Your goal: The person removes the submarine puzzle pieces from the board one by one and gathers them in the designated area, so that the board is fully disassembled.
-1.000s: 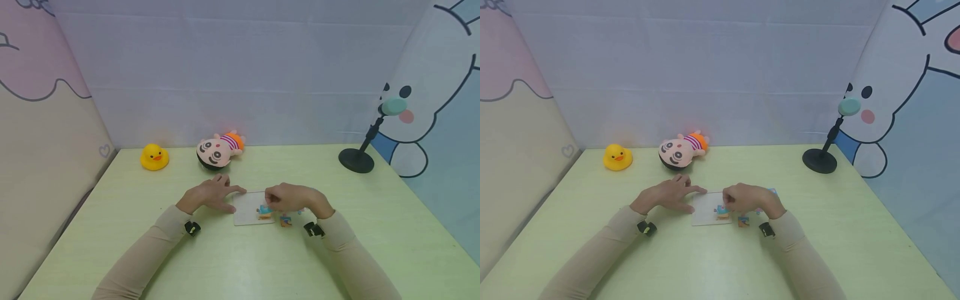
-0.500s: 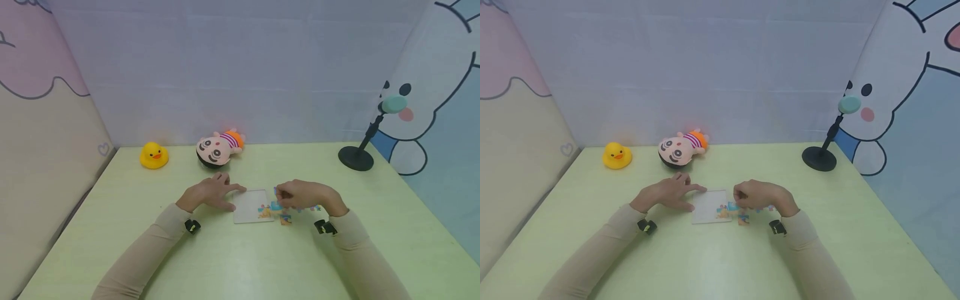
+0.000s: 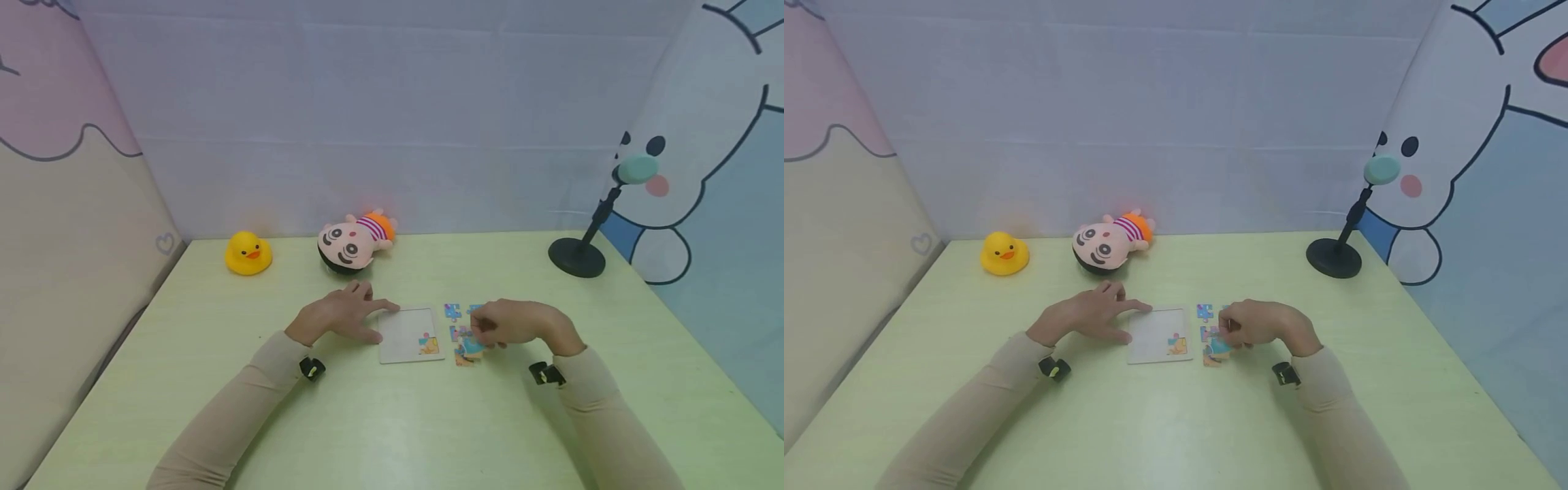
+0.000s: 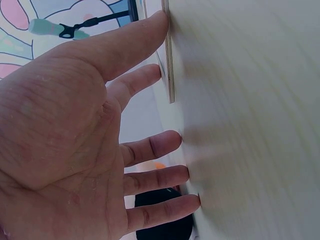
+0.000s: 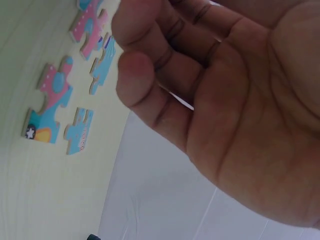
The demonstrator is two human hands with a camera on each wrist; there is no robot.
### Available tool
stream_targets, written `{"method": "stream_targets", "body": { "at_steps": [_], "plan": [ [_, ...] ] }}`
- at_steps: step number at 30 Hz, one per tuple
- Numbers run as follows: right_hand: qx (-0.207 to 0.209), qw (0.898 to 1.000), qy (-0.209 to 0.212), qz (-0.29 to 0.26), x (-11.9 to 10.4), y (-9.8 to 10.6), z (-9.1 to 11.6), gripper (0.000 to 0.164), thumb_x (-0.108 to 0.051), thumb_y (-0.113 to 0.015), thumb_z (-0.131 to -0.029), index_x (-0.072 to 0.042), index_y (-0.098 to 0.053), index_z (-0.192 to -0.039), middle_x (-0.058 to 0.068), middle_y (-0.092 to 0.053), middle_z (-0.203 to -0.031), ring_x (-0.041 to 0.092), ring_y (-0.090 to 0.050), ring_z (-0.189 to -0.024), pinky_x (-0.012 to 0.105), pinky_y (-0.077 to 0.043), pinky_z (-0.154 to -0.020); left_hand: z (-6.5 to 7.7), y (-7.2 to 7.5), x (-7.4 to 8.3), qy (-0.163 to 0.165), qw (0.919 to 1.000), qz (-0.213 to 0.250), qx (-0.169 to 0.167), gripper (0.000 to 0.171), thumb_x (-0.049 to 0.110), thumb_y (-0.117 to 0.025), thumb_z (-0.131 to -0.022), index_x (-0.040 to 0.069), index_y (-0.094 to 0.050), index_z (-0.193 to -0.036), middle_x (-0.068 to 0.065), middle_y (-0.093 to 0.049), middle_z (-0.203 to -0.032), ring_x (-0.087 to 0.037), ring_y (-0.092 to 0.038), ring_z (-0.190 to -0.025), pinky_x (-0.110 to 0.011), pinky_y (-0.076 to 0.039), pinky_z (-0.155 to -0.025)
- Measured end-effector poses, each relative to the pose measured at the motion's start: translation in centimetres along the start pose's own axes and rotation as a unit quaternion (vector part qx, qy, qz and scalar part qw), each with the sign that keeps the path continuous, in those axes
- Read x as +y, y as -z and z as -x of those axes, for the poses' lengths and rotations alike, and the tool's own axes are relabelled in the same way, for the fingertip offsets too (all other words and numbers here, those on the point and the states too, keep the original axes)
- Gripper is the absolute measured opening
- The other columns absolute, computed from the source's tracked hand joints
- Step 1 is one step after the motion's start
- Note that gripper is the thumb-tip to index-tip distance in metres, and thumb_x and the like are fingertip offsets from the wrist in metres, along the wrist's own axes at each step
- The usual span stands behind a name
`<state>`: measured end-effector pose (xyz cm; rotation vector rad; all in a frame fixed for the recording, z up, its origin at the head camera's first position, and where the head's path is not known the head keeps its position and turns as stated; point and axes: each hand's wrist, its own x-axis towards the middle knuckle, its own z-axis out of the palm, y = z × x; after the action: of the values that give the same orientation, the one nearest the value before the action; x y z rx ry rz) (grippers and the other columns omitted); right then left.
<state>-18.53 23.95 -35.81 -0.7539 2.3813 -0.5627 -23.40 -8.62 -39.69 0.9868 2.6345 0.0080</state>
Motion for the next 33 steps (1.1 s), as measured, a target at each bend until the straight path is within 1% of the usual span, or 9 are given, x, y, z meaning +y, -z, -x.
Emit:
{"method": "stream_targets", "body": {
  "at_steps": [3,6,11,16,18,24,28,33],
  "plan": [
    [-0.017,1.0,-0.015,-0.011,0.2,-0.1,0.3,0.015,-0.003,-0.057,-0.099,-0.01,-0.057,-0.086,0.001,-0.058,-0.075,0.014,-0.052,-0.061,0.028,-0.043,-0.062,-0.1,-0.2,0.0,0.001,1.0,-0.003,-0.001,0.062,0.051,-0.066,-0.093,0.041,-0.042,-0.15,-0.005,-0.039,-0.115,-0.023,-0.037,-0.104,-0.034,-0.042,-0.076],
    [-0.031,0.999,-0.02,-0.014,0.4,-0.3,0.4,0.016,-0.001,-0.056,-0.099,-0.009,-0.057,-0.085,0.0,-0.057,-0.074,0.014,-0.051,-0.06,0.028,-0.044,-0.063,-0.1,-0.2,0.0,0.001,1.0,-0.003,-0.002,0.062,0.051,-0.065,-0.093,0.041,-0.042,-0.15,-0.005,-0.039,-0.115,-0.022,-0.037,-0.104,-0.034,-0.042,-0.076],
    [-0.041,0.999,-0.032,-0.008,0.9,-0.2,0.3,0.017,0.0,-0.057,-0.098,-0.009,-0.055,-0.082,-0.001,-0.053,-0.072,0.013,-0.049,-0.059,0.028,-0.042,-0.063,0.0,-0.1,0.1,0.003,1.0,0.0,-0.002,0.062,0.051,-0.066,-0.093,0.041,-0.042,-0.15,-0.005,-0.038,-0.114,-0.023,-0.036,-0.104,-0.034,-0.041,-0.075],
    [-0.049,0.997,-0.052,0.003,1.3,0.1,0.3,0.016,0.0,-0.057,-0.095,-0.01,-0.055,-0.083,-0.002,-0.052,-0.073,0.012,-0.048,-0.061,0.028,-0.042,-0.063,0.0,0.0,0.0,0.003,1.0,0.001,-0.001,0.062,0.05,-0.065,-0.094,0.04,-0.042,-0.15,-0.006,-0.039,-0.116,-0.024,-0.037,-0.106,-0.035,-0.042,-0.076],
    [-0.051,0.997,-0.053,0.007,1.4,0.1,0.3,0.016,0.001,-0.057,-0.095,-0.01,-0.055,-0.083,-0.002,-0.052,-0.074,0.012,-0.048,-0.061,0.028,-0.043,-0.063,0.0,0.0,-0.1,0.004,1.0,0.001,-0.001,0.062,0.049,-0.066,-0.093,0.04,-0.042,-0.15,-0.006,-0.039,-0.116,-0.024,-0.037,-0.106,-0.036,-0.042,-0.077],
    [-0.052,0.997,-0.061,0.019,1.3,0.0,0.2,0.016,0.002,-0.057,-0.093,-0.01,-0.056,-0.082,-0.001,-0.053,-0.074,0.012,-0.048,-0.058,0.028,-0.042,-0.064,0.0,0.0,-0.1,0.002,1.0,0.006,0.001,0.062,0.048,-0.066,-0.093,0.039,-0.043,-0.15,-0.006,-0.039,-0.115,-0.024,-0.036,-0.105,-0.035,-0.041,-0.076],
    [-0.046,0.996,-0.075,0.03,1.2,-0.2,0.2,0.015,0.0,-0.06,-0.092,-0.011,-0.058,-0.083,-0.001,-0.054,-0.076,0.012,-0.048,-0.058,0.028,-0.041,-0.063,0.0,0.0,-0.1,0.0,1.0,0.009,0.0,0.063,0.049,-0.066,-0.093,0.038,-0.042,-0.151,-0.006,-0.039,-0.115,-0.024,-0.036,-0.105,-0.035,-0.041,-0.075],
    [-0.036,0.995,-0.08,0.042,1.1,-0.2,0.2,0.015,-0.001,-0.063,-0.091,-0.011,-0.058,-0.082,-0.001,-0.053,-0.078,0.01,-0.047,-0.058,0.028,-0.041,-0.062,0.0,-0.1,-0.2,-0.004,0.9999,0.009,0.003,0.062,0.049,-0.066,-0.093,0.038,-0.043,-0.15,-0.006,-0.039,-0.116,-0.024,-0.037,-0.106,-0.035,-0.042,-0.076]
  ]
}}
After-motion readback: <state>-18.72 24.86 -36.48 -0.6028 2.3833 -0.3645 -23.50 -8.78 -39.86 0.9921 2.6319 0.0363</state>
